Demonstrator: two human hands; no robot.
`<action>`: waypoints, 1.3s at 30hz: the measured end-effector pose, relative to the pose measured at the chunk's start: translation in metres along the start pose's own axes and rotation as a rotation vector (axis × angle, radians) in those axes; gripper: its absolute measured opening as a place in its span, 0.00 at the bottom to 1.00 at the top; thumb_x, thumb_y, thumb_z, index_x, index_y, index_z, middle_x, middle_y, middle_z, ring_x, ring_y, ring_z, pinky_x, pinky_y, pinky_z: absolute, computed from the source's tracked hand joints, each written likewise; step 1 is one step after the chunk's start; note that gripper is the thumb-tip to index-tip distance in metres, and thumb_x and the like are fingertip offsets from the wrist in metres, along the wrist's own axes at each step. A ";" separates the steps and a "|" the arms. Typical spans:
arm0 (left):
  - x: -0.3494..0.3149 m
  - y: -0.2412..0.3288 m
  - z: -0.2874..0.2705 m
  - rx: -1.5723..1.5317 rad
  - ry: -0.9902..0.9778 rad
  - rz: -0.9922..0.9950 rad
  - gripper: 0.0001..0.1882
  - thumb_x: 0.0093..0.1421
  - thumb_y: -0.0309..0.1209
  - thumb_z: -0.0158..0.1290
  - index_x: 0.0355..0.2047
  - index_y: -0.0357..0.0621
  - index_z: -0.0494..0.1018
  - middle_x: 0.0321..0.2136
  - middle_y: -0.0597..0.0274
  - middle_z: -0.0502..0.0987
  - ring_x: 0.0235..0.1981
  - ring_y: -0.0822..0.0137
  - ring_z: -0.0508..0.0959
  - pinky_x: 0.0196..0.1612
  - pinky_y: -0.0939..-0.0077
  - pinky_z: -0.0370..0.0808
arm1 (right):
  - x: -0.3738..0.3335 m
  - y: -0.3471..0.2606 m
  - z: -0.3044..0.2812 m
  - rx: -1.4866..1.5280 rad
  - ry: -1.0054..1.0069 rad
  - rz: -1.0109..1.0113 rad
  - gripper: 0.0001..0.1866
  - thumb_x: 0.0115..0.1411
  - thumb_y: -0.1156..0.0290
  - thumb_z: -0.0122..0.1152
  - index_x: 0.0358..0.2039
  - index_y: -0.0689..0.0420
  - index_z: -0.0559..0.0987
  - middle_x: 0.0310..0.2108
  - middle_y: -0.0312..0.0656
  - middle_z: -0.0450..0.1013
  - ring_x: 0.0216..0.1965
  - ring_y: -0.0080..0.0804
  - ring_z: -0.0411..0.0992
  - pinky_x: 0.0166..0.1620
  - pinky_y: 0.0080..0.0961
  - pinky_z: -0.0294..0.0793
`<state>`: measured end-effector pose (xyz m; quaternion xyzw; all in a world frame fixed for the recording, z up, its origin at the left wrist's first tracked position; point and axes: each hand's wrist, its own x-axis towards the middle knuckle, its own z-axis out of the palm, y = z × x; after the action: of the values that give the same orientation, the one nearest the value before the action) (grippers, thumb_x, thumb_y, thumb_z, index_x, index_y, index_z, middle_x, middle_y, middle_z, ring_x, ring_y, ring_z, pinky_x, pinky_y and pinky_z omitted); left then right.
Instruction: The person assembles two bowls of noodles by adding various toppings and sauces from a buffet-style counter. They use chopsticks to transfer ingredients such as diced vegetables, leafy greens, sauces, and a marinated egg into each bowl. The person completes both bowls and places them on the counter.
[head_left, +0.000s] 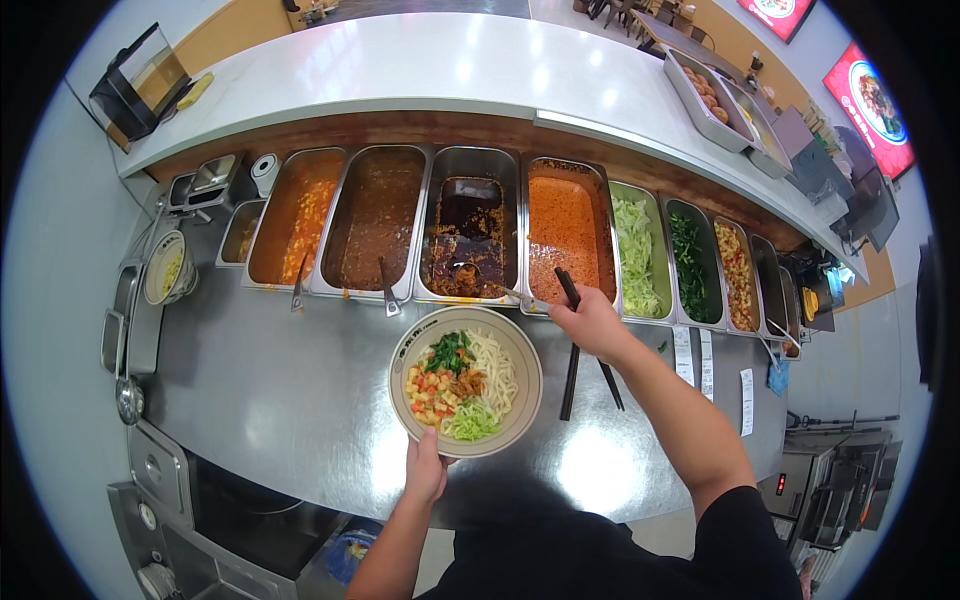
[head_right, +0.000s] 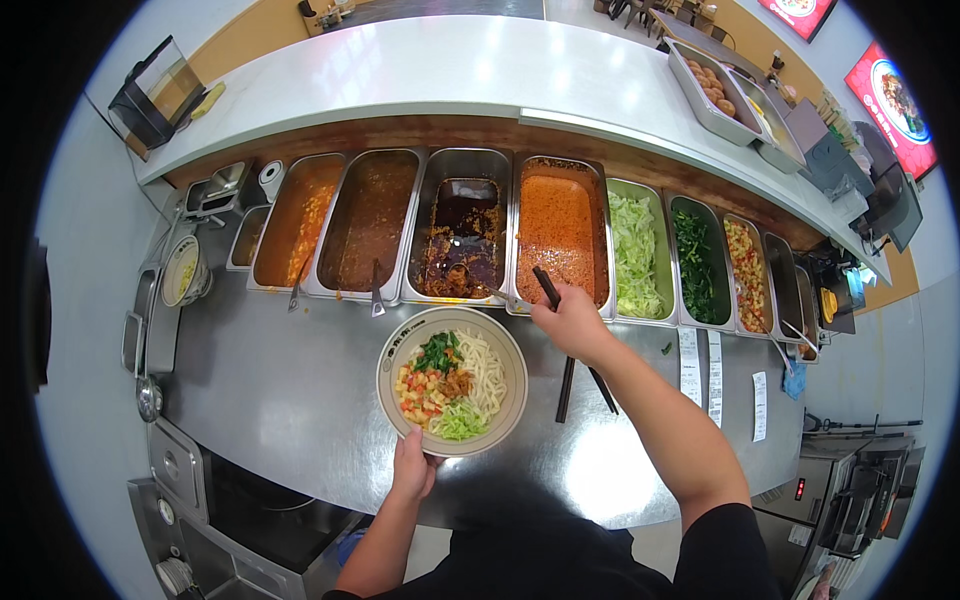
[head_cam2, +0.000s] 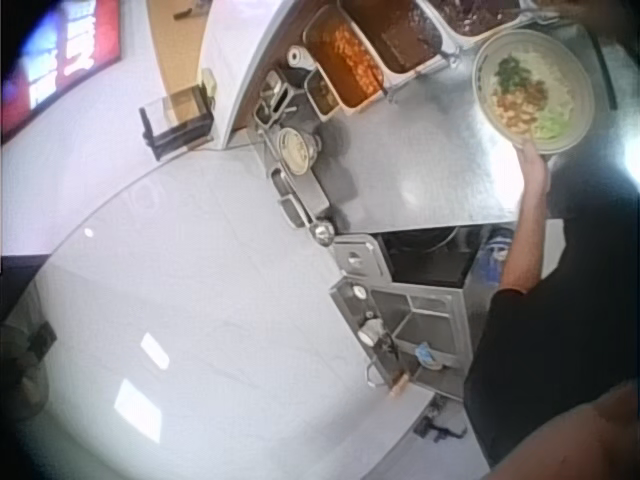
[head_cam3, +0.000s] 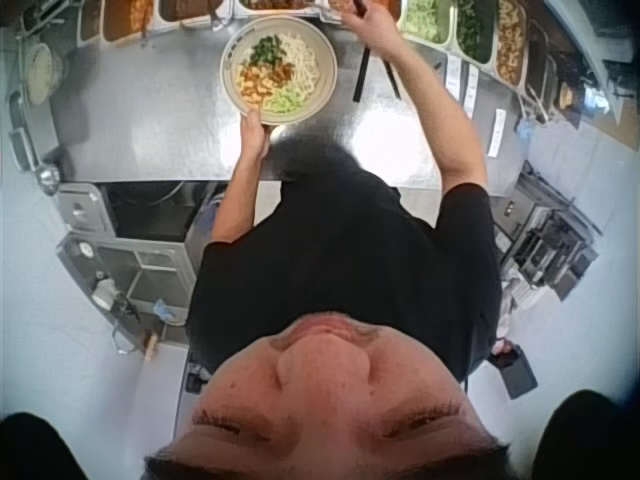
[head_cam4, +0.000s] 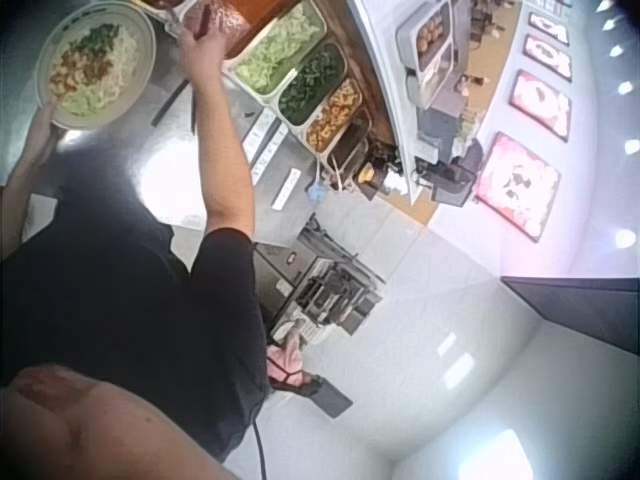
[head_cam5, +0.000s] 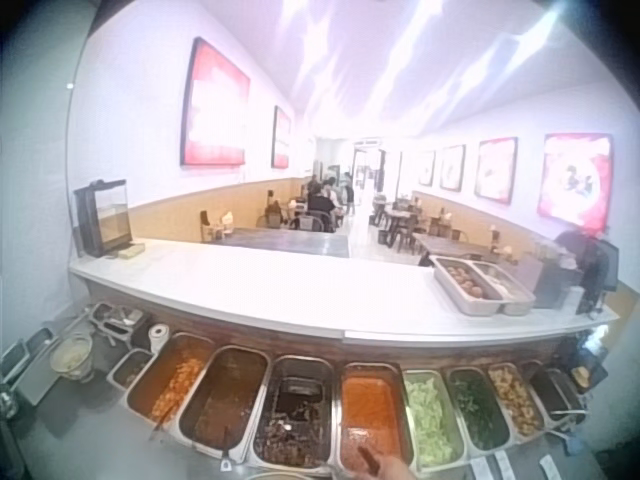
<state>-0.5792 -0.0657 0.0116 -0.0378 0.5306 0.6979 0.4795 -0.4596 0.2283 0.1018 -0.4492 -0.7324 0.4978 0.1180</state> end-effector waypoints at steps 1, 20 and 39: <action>0.001 -0.001 -0.003 0.001 -0.024 0.001 0.18 0.70 0.36 0.36 0.58 0.45 0.59 0.42 0.59 0.75 0.30 0.71 0.75 0.27 0.78 0.71 | -0.002 -0.001 0.002 0.014 0.013 -0.010 0.09 0.56 0.70 0.60 0.23 0.57 0.71 0.18 0.32 0.65 0.21 0.20 0.63 0.26 0.24 0.64; 0.009 -0.006 -0.018 0.009 -0.128 -0.049 0.23 0.70 0.33 0.36 0.63 0.44 0.50 0.54 0.50 0.68 0.49 0.59 0.77 0.42 0.66 0.82 | -0.141 0.030 0.002 -0.396 -0.127 -0.439 0.09 0.50 0.71 0.64 0.27 0.54 0.71 0.24 0.42 0.74 0.26 0.44 0.74 0.28 0.36 0.73; -0.001 0.014 -0.007 0.061 -0.236 -0.059 0.26 0.66 0.31 0.36 0.63 0.38 0.51 0.55 0.44 0.68 0.52 0.53 0.76 0.48 0.59 0.81 | -0.045 -0.018 -0.065 -0.036 0.253 -0.104 0.09 0.58 0.68 0.59 0.25 0.58 0.71 0.18 0.34 0.68 0.20 0.25 0.66 0.26 0.26 0.66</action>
<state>-0.5916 -0.0718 0.0187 0.0433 0.4901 0.6667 0.5599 -0.4037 0.2322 0.1602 -0.4719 -0.7427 0.4173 0.2272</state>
